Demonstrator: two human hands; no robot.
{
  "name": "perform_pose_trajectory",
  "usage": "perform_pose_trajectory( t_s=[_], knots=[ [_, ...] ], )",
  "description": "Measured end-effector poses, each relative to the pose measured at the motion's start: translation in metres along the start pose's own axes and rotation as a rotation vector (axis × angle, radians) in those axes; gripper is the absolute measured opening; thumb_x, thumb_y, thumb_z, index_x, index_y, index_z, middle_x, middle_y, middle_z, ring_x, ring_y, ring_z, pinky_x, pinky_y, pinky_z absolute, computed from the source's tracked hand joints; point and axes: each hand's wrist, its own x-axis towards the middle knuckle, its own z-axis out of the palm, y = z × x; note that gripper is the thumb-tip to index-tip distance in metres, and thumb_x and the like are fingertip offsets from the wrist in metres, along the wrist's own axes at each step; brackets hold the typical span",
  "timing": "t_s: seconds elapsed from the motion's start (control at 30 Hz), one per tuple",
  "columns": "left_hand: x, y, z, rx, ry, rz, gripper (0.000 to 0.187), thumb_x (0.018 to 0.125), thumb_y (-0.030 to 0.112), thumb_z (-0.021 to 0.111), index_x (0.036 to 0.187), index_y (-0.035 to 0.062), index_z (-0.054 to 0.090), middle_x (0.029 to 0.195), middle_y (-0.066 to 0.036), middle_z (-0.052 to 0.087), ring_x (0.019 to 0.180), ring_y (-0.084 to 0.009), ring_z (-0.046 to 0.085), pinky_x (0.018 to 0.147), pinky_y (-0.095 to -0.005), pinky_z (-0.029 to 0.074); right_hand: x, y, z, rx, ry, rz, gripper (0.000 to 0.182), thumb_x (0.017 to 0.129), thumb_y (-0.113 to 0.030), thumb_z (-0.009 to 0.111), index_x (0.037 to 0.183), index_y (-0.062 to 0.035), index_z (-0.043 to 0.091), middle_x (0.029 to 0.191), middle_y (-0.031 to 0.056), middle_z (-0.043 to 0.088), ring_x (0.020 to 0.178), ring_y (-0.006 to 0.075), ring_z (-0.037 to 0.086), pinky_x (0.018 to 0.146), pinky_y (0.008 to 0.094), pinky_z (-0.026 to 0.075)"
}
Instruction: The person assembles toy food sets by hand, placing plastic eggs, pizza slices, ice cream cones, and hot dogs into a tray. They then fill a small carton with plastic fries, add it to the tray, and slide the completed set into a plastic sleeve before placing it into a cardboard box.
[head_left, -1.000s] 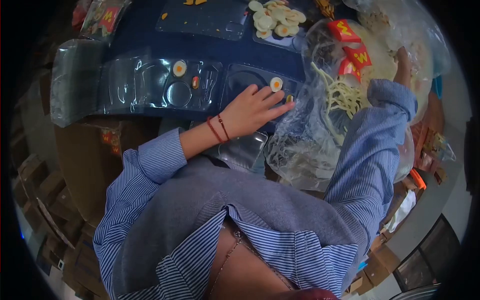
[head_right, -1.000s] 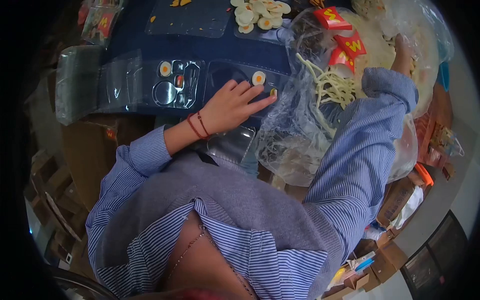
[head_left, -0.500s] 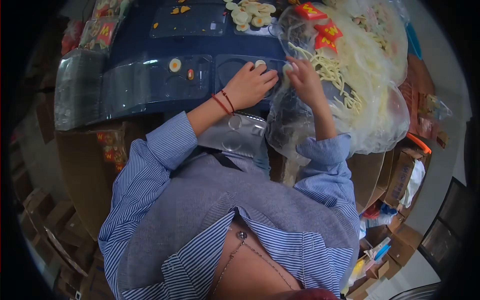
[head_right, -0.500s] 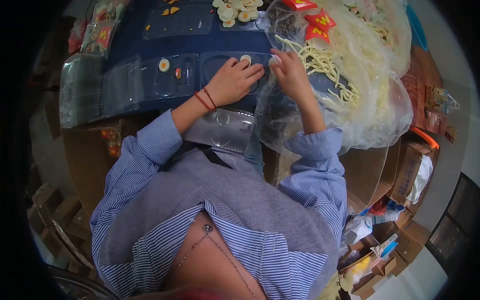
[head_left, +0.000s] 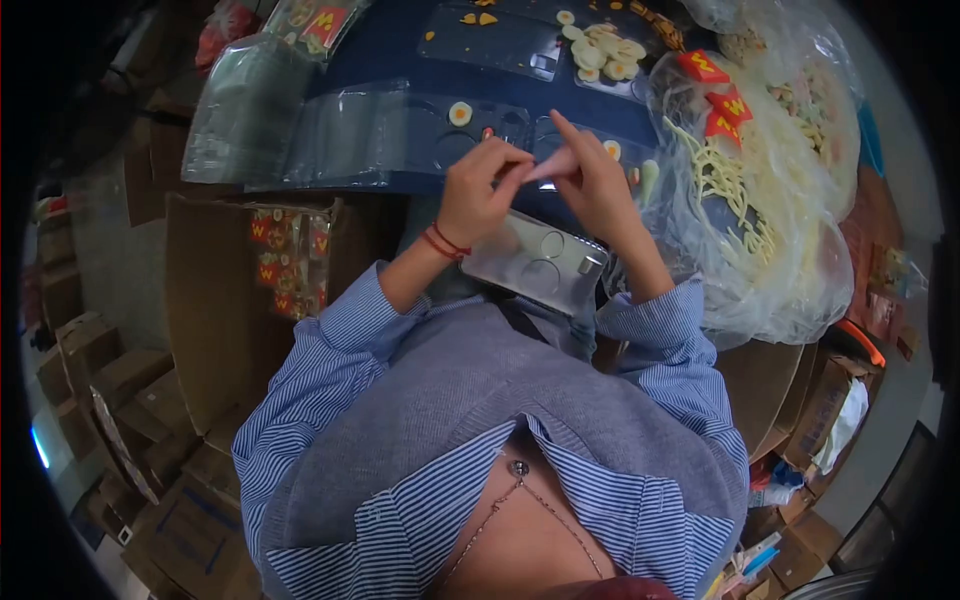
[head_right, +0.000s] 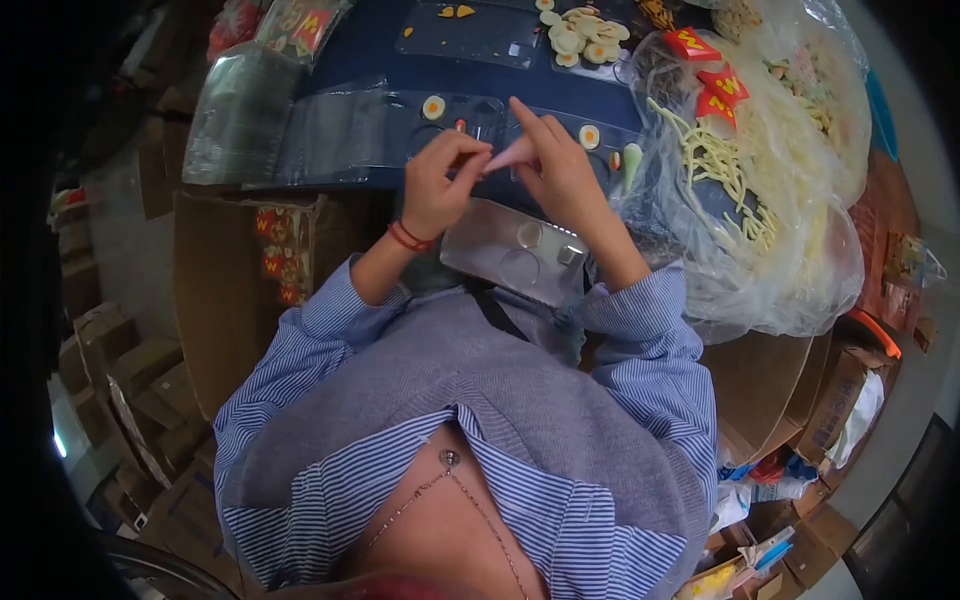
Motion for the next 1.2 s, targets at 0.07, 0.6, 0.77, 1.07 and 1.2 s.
perform_pose_trajectory(
  t_s=[0.07, 0.6, 0.77, 1.07, 1.2],
  knots=[
    [0.003, -0.004, -0.009, -0.027, 0.013, -0.016, 0.011, 0.083, 0.005, 0.063, 0.094, 0.0030, 0.064, 0.092, -0.009, 0.062, 0.068, -0.0212, 0.063, 0.061, -0.0285, 0.050, 0.016, 0.003, 0.013, 0.030, 0.051, -0.029, 0.070, 0.074, 0.005, 0.064, 0.139, -0.0048, 0.041, 0.104, 0.0146, 0.056, 0.091, 0.0307, 0.060, 0.077, 0.0347, 0.049],
    [0.027, -0.046, -0.011, 0.614, -0.048, 0.307, 0.041, 0.081, 0.014, 0.066, 0.121, 0.0064, 0.057, 0.122, -0.009, 0.056, 0.108, -0.0280, 0.054, 0.090, -0.0387, 0.043, -0.061, 0.037, 0.010, -0.683, -0.025, 0.102, 0.066, 0.083, -0.041, 0.063, 0.141, -0.0180, 0.042, 0.153, 0.0170, 0.022, 0.143, 0.0323, 0.017, 0.111, 0.0567, 0.016],
    [0.061, -0.048, 0.001, 0.701, 0.044, 0.222, 0.039, 0.079, 0.014, 0.067, 0.117, 0.0077, 0.059, 0.118, -0.008, 0.058, 0.103, -0.0278, 0.056, 0.087, -0.0386, 0.044, -0.050, 0.040, 0.025, -0.707, 0.047, 0.078, 0.065, 0.082, -0.040, 0.065, 0.140, -0.0188, 0.043, 0.150, 0.0174, 0.027, 0.141, 0.0323, 0.022, 0.110, 0.0560, 0.017],
    [0.037, -0.049, -0.013, 0.487, -0.176, 0.484, 0.009, 0.078, 0.000, 0.064, 0.086, 0.0026, 0.063, 0.104, -0.008, 0.068, 0.104, -0.0272, 0.063, 0.089, -0.0376, 0.050, -0.045, 0.033, 0.027, -0.585, 0.123, 0.054, 0.064, 0.080, -0.032, 0.068, 0.138, -0.0157, 0.045, 0.150, 0.0173, 0.029, 0.141, 0.0314, 0.026, 0.110, 0.0540, 0.019],
    [0.023, -0.035, -0.035, 0.490, -0.192, 0.428, 0.004, 0.079, 0.005, 0.067, 0.082, 0.0024, 0.065, 0.108, -0.007, 0.068, 0.114, -0.0256, 0.059, 0.101, -0.0427, 0.044, -0.047, 0.008, 0.030, -0.536, 0.118, -0.034, 0.061, 0.077, -0.029, 0.071, 0.131, -0.0105, 0.051, 0.147, 0.0155, 0.034, 0.140, 0.0297, 0.027, 0.110, 0.0557, 0.018]
  ],
)
